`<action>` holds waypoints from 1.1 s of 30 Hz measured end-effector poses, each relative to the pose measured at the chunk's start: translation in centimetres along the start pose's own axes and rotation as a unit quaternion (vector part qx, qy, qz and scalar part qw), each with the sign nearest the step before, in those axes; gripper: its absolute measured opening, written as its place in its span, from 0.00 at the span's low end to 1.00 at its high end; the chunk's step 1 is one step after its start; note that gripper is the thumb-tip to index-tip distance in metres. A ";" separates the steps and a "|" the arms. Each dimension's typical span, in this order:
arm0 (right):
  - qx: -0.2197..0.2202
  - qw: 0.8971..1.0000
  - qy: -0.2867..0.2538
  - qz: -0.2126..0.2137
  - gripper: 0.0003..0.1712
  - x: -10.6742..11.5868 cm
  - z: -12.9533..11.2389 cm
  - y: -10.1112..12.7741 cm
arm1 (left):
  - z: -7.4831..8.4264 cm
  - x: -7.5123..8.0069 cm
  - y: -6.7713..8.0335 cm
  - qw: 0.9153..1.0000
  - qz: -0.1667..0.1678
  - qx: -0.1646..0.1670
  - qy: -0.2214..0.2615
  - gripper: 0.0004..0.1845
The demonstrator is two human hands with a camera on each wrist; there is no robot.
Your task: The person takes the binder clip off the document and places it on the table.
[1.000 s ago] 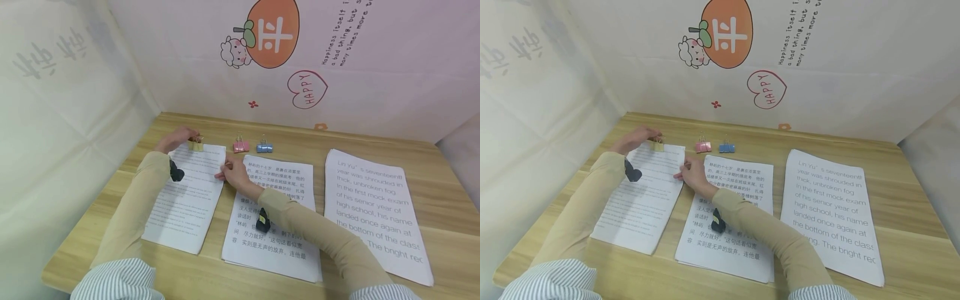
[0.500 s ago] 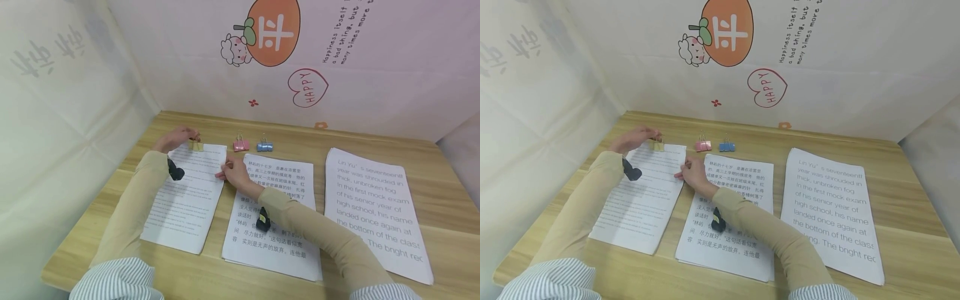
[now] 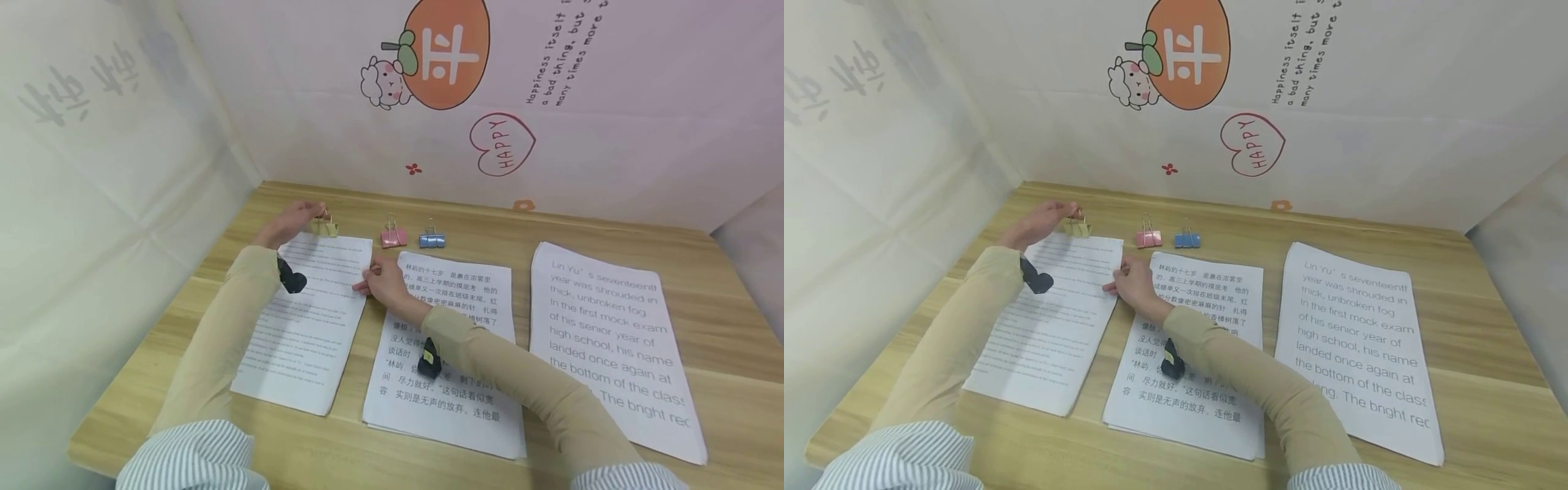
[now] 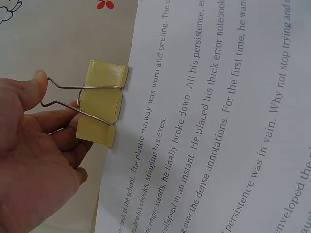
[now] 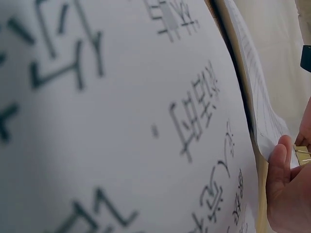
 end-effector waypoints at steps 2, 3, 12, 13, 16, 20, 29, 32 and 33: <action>-0.003 1.000 0.003 0.000 0.07 0.0 0.1 0.0 | 0.1 0.1 -0.3 1.000 0.011 -0.006 0.012 0.28; -0.003 1.000 0.003 0.000 0.07 0.0 0.1 0.0 | 0.2 0.1 -0.5 1.000 0.015 -0.009 0.018 0.27; -0.004 1.000 -0.006 -0.009 0.09 -0.2 -0.3 0.3 | 0.0 -0.3 -2.0 0.999 0.036 0.011 0.026 0.26; -0.003 1.000 -0.007 -0.010 0.10 -0.3 -0.3 0.3 | -0.1 -0.3 -2.2 0.999 0.039 0.016 0.016 0.26; -0.005 1.000 -0.006 -0.010 0.10 -0.3 -0.3 0.3 | -0.4 -0.4 -2.8 0.999 0.047 0.019 -0.007 0.25; -0.006 1.000 0.006 -0.007 0.08 -0.3 -0.2 0.3 | -0.6 -0.5 -3.4 0.998 0.061 0.016 -0.030 0.22; -0.012 1.000 0.007 -0.008 0.09 -0.3 0.1 0.4 | -0.5 -0.8 -3.8 0.994 0.095 0.021 -0.058 0.20; -0.016 1.000 0.004 -0.005 0.08 -0.2 0.1 0.3 | -0.4 -0.8 -3.9 0.993 0.101 0.022 -0.063 0.20; -0.017 1.000 0.004 -0.004 0.08 -0.1 0.1 0.3 | -0.3 -0.8 -3.9 0.993 0.101 0.023 -0.063 0.20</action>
Point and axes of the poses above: each hand's wrist, its own y-axis away from the middle knuckle, its own x-axis out of the back of the hand, z = x × y, the point moved 7 cm from there along -y, towards the middle knuckle, and after that the axes turned 11 degrees about -z, right-handed, at the moved point
